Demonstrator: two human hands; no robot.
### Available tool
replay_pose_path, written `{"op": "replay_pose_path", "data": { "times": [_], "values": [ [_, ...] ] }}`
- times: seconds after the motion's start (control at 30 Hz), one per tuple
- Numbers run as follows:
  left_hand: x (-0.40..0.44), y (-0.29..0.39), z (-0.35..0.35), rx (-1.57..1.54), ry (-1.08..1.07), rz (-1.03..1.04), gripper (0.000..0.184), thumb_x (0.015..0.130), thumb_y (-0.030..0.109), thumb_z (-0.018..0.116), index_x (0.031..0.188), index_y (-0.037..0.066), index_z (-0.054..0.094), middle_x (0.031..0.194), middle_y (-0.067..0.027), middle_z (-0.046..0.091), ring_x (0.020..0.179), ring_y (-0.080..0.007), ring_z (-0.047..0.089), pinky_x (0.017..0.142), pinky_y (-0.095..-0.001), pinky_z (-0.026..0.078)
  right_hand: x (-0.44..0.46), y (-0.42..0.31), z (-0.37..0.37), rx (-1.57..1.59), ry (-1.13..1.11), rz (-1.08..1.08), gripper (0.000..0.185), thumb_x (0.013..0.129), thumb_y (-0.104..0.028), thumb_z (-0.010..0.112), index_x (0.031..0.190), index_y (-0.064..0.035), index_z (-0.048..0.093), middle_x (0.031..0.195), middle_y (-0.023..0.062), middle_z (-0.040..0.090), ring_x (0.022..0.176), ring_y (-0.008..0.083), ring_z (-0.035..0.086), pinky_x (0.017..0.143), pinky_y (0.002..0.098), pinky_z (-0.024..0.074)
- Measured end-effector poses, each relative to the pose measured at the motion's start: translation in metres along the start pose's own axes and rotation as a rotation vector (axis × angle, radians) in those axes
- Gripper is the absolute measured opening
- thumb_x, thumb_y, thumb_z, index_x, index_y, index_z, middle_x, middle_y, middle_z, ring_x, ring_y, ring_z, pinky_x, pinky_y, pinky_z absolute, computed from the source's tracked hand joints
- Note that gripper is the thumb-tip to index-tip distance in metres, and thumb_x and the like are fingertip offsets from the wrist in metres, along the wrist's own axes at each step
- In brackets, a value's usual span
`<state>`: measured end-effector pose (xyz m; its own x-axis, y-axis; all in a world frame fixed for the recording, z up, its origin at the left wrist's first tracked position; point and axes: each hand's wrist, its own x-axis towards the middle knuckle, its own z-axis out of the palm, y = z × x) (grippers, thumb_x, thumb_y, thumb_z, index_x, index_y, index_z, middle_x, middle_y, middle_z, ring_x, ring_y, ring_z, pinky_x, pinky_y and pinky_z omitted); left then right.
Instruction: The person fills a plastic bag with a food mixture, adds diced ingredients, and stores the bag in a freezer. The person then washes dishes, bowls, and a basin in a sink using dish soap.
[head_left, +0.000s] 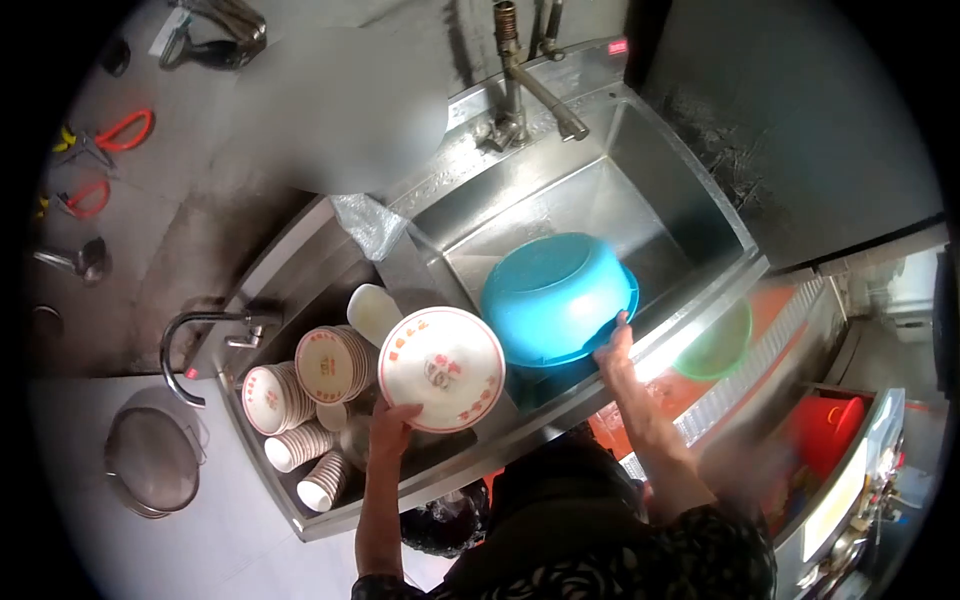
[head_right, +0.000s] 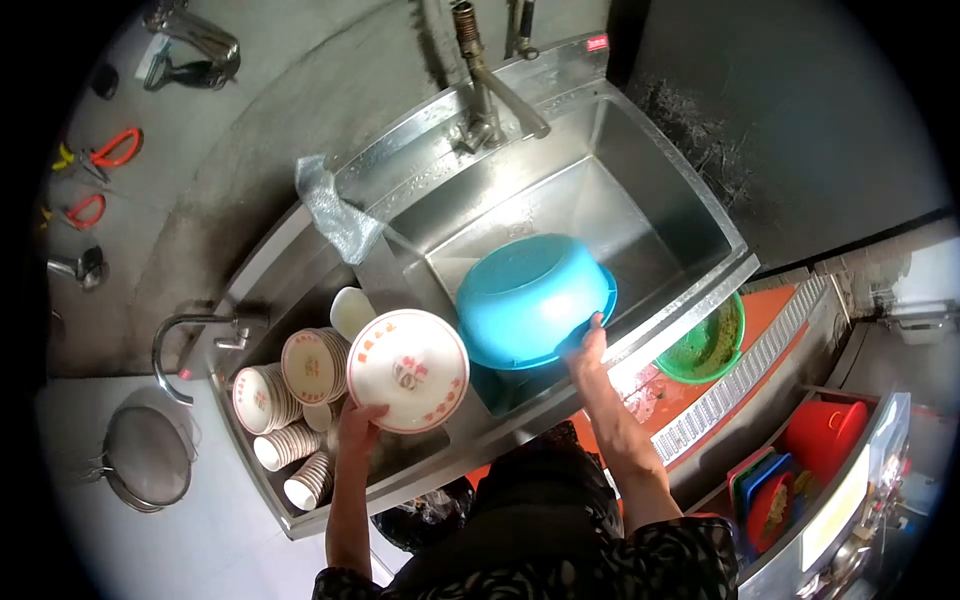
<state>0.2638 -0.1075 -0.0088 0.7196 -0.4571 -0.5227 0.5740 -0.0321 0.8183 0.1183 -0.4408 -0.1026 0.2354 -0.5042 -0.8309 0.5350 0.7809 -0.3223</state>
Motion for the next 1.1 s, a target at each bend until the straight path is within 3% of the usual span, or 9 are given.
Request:
{"op": "replay_pose_path", "data": {
  "times": [0.13,0.27,0.4,0.47,0.53,0.6,0.7,0.87,1.1],
  "values": [
    [0.024,0.011,0.041,0.207,0.015,0.010,0.052,0.066,-0.003,0.052,0.117,-0.003,0.046,0.100,-0.0107,0.058,0.086,-0.0163,0.057,0.073,-0.0268,0.047,0.006,-0.002,-0.003,0.097,0.051,0.079,0.041,0.093,-0.035,0.039,0.121,-0.0059,0.046,0.122,0.0067,0.050,0.110,0.0278,0.047,0.095,0.0443,0.0343],
    [0.047,0.012,0.048,0.641,-0.027,0.476,0.061,0.070,-0.003,0.045,0.129,-0.004,0.031,0.114,-0.0168,0.051,0.104,-0.0238,0.052,0.088,-0.0324,0.041,0.008,-0.015,-0.001,0.089,0.048,-0.010,0.043,0.094,-0.033,0.037,0.127,-0.0050,0.039,0.132,0.0089,0.041,0.119,0.0274,0.040,0.102,0.0473,0.0287],
    [0.047,0.037,0.065,0.849,0.078,0.719,0.061,0.069,-0.006,0.041,0.129,-0.006,0.028,0.121,-0.0250,0.043,0.111,-0.0354,0.047,0.096,-0.0367,0.034,0.016,-0.061,-0.012,-0.089,-0.078,-0.033,0.020,0.091,-0.028,0.046,0.099,-0.0106,0.053,0.092,0.0048,0.057,0.088,0.0215,0.054,0.081,0.0398,0.0452],
    [0.052,0.045,0.064,1.138,0.193,0.803,0.063,0.068,-0.007,0.042,0.130,-0.004,0.027,0.120,-0.0250,0.043,0.111,-0.0374,0.047,0.095,-0.0386,0.036,0.014,-0.093,-0.005,-0.069,-0.085,0.045,0.017,0.090,-0.023,0.047,0.094,-0.0094,0.056,0.094,0.0045,0.059,0.088,0.0225,0.056,0.084,0.0414,0.0453],
    [0.066,0.048,0.062,1.116,0.277,0.786,0.064,0.068,-0.007,0.042,0.130,-0.003,0.026,0.118,-0.0243,0.044,0.110,-0.0374,0.047,0.095,-0.0394,0.036,0.042,-0.121,-0.034,-0.455,-0.574,-0.204,0.013,0.087,-0.018,0.052,0.094,-0.0086,0.056,0.095,0.0055,0.059,0.089,0.0237,0.056,0.083,0.0438,0.0457],
    [0.079,0.046,0.052,1.093,0.367,0.758,0.064,0.068,-0.007,0.042,0.130,-0.002,0.026,0.116,-0.0235,0.046,0.109,-0.0374,0.047,0.094,-0.0402,0.037,0.015,-0.148,-0.006,-0.372,-0.418,-0.130,0.013,0.084,-0.015,0.057,0.096,-0.0081,0.056,0.091,0.0045,0.061,0.084,0.0220,0.058,0.072,0.0404,0.0481],
    [0.093,0.042,0.034,0.893,0.565,0.646,0.062,0.067,-0.009,0.043,0.126,-0.001,0.028,0.113,-0.0232,0.048,0.097,-0.0352,0.056,0.082,-0.0412,0.048,0.002,-0.173,0.018,-0.231,-0.287,0.014,0.015,0.082,-0.014,0.060,0.096,-0.0077,0.057,0.089,0.0032,0.062,0.081,0.0190,0.060,0.061,0.0333,0.0472],
    [0.087,0.016,-0.021,-0.335,0.448,0.197,0.047,0.069,-0.006,0.048,0.115,0.000,0.038,0.097,-0.0196,0.055,0.066,-0.0262,0.063,0.051,-0.0323,0.056,0.002,-0.183,0.013,-0.230,-0.392,0.082,0.016,0.084,-0.014,0.059,0.096,-0.0037,0.058,0.090,0.0060,0.063,0.083,0.0199,0.061,0.068,0.0343,0.0514],
    [0.030,-0.045,-0.044,-0.586,0.672,0.071,0.038,0.072,-0.003,0.050,0.109,-0.002,0.043,0.096,-0.0183,0.054,0.081,-0.0290,0.060,0.066,-0.0386,0.056,0.033,-0.179,0.007,-0.259,-0.258,0.191,0.017,0.084,-0.013,0.058,0.096,-0.0008,0.059,0.084,0.0081,0.064,0.070,0.0183,0.061,0.058,0.0293,0.0527]
  ]
}}
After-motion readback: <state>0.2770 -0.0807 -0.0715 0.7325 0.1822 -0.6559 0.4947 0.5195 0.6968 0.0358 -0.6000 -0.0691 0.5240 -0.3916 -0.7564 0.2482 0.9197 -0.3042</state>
